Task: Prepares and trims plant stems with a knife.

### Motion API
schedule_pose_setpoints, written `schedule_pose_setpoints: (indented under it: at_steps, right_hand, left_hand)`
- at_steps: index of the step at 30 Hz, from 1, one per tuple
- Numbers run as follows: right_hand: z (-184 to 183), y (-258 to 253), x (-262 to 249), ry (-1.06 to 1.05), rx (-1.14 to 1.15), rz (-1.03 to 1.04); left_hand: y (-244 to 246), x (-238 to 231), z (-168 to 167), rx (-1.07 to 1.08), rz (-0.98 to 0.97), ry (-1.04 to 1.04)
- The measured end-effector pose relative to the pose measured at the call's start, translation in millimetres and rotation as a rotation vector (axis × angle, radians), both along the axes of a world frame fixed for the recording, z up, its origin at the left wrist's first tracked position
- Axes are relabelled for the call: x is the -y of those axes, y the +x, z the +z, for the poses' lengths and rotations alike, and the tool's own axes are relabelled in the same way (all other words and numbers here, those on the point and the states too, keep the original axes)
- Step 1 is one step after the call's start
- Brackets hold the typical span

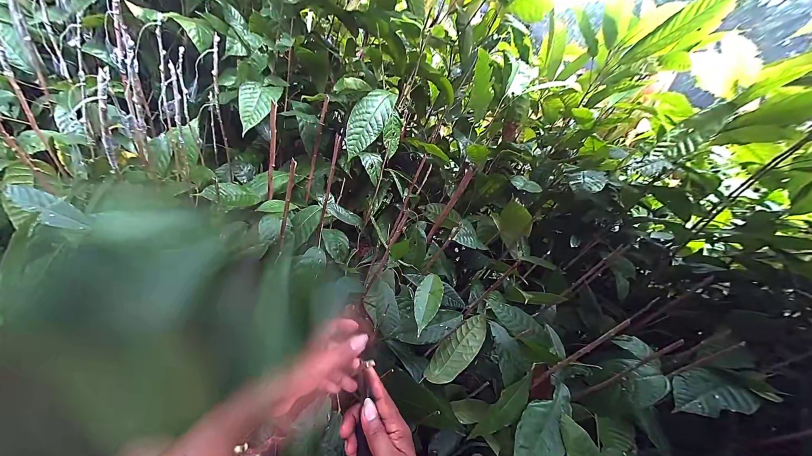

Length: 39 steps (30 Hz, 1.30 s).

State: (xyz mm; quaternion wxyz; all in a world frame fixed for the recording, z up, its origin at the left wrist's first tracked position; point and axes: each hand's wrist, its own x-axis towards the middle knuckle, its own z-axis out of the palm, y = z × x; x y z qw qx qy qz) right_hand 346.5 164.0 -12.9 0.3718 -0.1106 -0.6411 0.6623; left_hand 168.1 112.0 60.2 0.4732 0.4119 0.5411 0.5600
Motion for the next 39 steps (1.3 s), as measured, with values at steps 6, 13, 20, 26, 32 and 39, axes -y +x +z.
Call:
schedule_pose_setpoints:
  at_steps: [6,13,20,26,32,39]
  right_hand:
    - [2,11,-5,-0.109,-0.243,-0.2]
    - [-16,26,-16,-0.213,-0.119,-0.351]
    - [-27,25,-19,-0.183,-0.054,-0.281]
    - [-26,14,-29,-0.115,-0.042,-0.237]
    - [-25,18,-30,-0.101,-0.07,-0.203]
    - [-27,20,-34,-0.094,-0.052,-0.187]
  left_hand:
    - [-55,-40,1,0.04,0.328,0.232]
    - [-20,-74,-22,-0.222,-0.428,0.007]
    - [3,-82,-46,-0.03,-0.585,-0.063]
    - [7,-83,-53,-0.03,-0.482,0.03]
    - [10,-82,-50,-0.051,-0.486,0.052]
    - [12,-83,-50,-0.032,-0.453,0.031]
